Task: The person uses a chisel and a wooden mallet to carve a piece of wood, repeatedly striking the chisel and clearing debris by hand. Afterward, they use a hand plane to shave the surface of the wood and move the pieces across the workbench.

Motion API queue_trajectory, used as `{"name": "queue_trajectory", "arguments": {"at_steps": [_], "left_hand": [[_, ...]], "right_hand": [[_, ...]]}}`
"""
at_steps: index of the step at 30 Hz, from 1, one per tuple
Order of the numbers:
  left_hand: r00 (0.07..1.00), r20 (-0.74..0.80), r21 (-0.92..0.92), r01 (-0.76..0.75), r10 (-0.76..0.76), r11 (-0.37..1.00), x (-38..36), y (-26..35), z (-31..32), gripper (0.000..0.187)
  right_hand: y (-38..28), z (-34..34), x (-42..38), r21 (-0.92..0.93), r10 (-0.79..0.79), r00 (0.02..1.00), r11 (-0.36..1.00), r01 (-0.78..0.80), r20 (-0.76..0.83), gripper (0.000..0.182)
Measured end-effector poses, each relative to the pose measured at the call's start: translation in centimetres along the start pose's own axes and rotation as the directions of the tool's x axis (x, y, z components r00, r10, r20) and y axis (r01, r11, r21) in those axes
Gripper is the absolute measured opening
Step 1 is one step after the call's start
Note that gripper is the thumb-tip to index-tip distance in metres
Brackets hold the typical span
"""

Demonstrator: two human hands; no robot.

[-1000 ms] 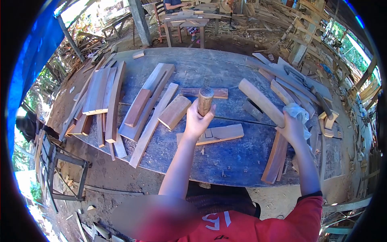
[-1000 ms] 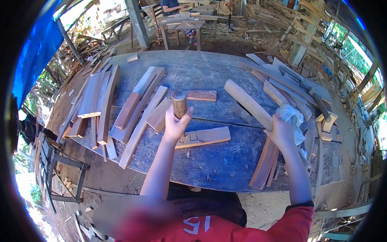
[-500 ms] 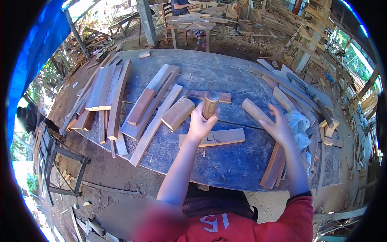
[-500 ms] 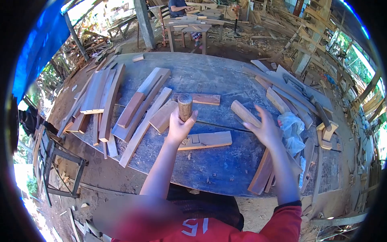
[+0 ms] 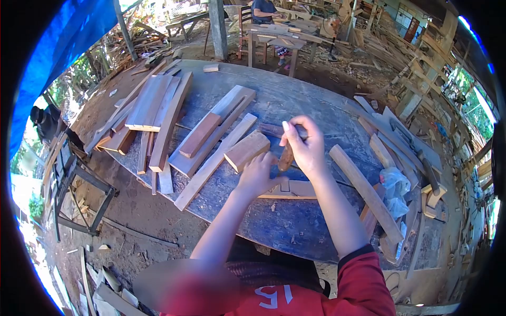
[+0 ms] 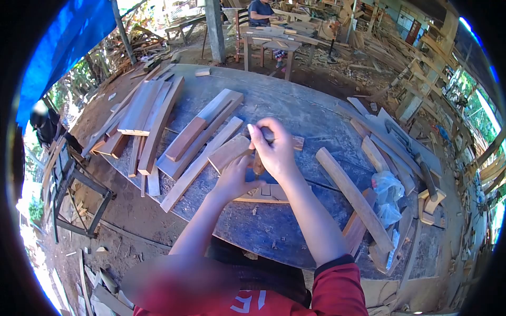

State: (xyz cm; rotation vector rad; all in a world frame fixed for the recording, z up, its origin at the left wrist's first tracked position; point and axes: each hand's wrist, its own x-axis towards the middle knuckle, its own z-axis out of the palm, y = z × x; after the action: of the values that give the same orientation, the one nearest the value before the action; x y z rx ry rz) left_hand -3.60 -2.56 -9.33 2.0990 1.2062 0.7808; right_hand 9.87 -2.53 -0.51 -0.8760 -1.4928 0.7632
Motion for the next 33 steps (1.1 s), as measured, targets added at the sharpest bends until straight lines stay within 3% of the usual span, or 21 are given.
{"name": "queue_trajectory", "arguments": {"at_steps": [1, 5, 7, 8, 17, 22, 24, 26, 33], "left_hand": [[0.998, -0.051, 0.266, -0.014, 0.029, 0.964, -1.0, -1.0, 0.2, 0.052], [0.999, -0.001, 0.406, 0.040, -0.044, 0.913, -3.6, -5.1, 2.3, 0.072], [0.997, -0.041, 0.464, -0.043, 0.070, 0.885, -4.0, -5.0, 2.5, 0.078], [0.998, -0.025, 0.496, -0.032, 0.052, 0.868, -4.1, -4.8, 2.5, 0.082], [0.994, -0.086, 0.431, -0.026, 0.069, 0.902, -3.7, -5.7, 3.6, 0.083], [0.995, -0.083, 0.403, -0.020, 0.058, 0.915, -3.7, -5.7, 3.5, 0.080], [0.995, -0.081, 0.404, -0.027, 0.065, 0.914, -3.7, -5.7, 3.2, 0.079], [0.992, -0.001, 0.396, -0.114, 0.124, 0.911, -3.5, -6.0, 2.5, 0.078], [0.993, -0.024, 0.386, -0.095, 0.113, 0.918, -3.5, -6.0, 2.7, 0.077]], "right_hand": [[0.4, 0.2, -0.1, 0.099, 0.017, 0.996, 0.995, -0.008, -0.084, 0.012], [1.2, 0.7, -0.3, 0.276, 0.075, 0.993, 0.960, -0.046, -0.094, 0.013], [1.5, 0.9, 0.2, 0.290, 0.100, 0.990, 0.955, -0.066, -0.103, 0.013], [1.8, 0.8, 0.5, 0.322, 0.122, 0.989, 0.943, -0.089, -0.086, 0.013], [3.7, -0.6, 3.3, 0.539, 0.104, 0.987, 0.829, -0.152, 0.119, 0.014], [4.3, -1.3, 3.9, 0.557, 0.093, 0.979, 0.811, -0.179, 0.180, 0.013], [4.4, -1.7, 4.0, 0.660, 0.047, 0.951, 0.710, -0.247, 0.306, 0.012], [4.2, -1.2, 3.8, 0.627, 0.054, 0.951, 0.740, -0.243, 0.305, 0.012], [3.4, 0.4, 3.3, 0.558, 0.066, 0.972, 0.810, -0.183, 0.224, 0.012]]}}
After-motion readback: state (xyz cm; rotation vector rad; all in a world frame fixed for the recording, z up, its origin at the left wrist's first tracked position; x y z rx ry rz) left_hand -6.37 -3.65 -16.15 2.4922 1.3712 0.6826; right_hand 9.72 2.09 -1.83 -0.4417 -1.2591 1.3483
